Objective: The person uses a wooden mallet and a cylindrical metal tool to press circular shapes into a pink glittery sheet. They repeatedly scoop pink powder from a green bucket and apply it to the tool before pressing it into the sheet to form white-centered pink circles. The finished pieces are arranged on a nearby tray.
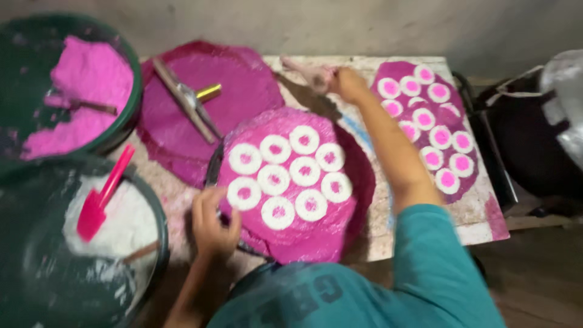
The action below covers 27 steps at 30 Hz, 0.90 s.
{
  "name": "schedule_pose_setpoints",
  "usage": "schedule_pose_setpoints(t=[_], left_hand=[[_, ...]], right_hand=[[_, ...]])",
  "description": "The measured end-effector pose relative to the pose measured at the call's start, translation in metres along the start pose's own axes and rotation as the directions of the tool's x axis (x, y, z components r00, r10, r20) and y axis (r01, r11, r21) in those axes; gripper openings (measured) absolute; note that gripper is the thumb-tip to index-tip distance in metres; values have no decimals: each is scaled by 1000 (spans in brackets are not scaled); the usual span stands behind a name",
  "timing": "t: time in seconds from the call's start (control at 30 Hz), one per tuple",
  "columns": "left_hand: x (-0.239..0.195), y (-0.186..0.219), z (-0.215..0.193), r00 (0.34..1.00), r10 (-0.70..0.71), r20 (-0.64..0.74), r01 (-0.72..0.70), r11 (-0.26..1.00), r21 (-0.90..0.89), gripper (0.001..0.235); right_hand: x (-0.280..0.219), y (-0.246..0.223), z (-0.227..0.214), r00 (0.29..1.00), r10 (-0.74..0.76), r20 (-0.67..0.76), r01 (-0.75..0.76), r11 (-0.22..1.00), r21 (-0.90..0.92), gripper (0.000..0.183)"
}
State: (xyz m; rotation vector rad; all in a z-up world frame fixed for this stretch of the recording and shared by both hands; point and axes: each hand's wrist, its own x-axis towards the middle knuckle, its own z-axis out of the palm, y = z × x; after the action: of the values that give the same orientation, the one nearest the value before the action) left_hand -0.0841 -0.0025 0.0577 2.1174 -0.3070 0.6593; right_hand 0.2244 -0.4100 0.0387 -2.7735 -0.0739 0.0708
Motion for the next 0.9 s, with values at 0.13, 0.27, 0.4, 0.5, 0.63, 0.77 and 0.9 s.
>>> schedule_pose_setpoints(t=[0.13, 0.27, 0.4, 0.5, 0.63, 0.77, 0.9], left_hand=[[55, -7, 3, 970, -207, 128, 242, 877, -416, 49], [122, -22, 30, 868, -316, 383, 348, -163, -923, 52], [127, -27, 44, 831, -430, 353, 215, -337, -916, 32], [113, -31, 53, 860, -447, 248, 91, -343, -935, 34], [104, -46, 71, 756, -593, 277, 73, -345, -936, 36], [100, -63, 84, 746, -590, 309, 40, -423, -905, 35], [95, -75, 82, 770, -573, 279, 43, -390, -920, 35]], right_hand=[[-54, -57, -56, 979, -68, 192, -47, 842, 538, 40], [-121, -123, -63, 806, -400, 435, -4, 732, 681, 39], [-175, -166, -32, 526, -471, 708, -357, 633, 687, 50], [-195, -167, -16, 547, -303, 780, -410, 716, 565, 67], [-204, -161, 2, 802, -96, 589, -140, 929, 342, 72], [-208, -171, 20, 911, -266, 314, 172, 939, 297, 59], [-217, -185, 38, 930, -212, 302, 132, 956, 263, 54]])
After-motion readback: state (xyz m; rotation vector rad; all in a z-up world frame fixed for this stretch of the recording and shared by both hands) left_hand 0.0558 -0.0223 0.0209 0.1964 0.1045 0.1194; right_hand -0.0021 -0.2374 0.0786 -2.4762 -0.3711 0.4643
